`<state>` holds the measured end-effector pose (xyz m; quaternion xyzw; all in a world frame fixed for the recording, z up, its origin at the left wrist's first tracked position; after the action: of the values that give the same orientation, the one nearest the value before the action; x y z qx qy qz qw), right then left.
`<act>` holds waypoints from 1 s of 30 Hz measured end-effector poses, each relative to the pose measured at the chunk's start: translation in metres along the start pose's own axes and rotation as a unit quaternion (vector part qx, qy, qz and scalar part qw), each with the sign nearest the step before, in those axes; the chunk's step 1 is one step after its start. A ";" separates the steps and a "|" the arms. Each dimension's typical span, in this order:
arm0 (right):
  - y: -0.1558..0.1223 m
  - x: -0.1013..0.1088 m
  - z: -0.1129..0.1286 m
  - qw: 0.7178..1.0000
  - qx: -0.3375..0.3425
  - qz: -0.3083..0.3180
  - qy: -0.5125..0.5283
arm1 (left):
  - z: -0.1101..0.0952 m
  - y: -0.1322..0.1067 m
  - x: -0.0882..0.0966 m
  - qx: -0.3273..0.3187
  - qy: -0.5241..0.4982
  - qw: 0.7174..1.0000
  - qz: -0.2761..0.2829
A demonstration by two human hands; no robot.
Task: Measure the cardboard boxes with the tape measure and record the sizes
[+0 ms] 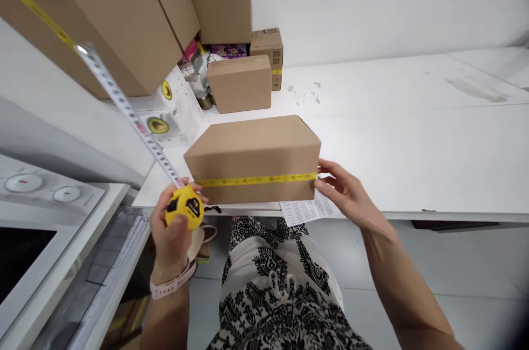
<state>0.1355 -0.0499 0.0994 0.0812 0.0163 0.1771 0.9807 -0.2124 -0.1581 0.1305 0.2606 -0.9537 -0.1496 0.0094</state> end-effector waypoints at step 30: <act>0.144 -0.041 0.072 0.976 0.124 0.110 -0.141 | -0.021 -0.102 -0.136 0.347 -0.138 0.898 0.234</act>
<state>0.0517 0.0573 0.1944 0.2272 -0.1092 0.2674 0.9300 -0.0427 -0.1800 0.1287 -0.0061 -0.9703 0.1628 -0.1789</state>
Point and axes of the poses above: each hand's wrist, its own y-axis towards the middle knuckle, its own x-axis out of the back of the hand, z = x × y, the point moved 6 cm from there along y, towards the middle knuckle, and after that the axes turned 11 degrees about y, right-handed, at the moved point
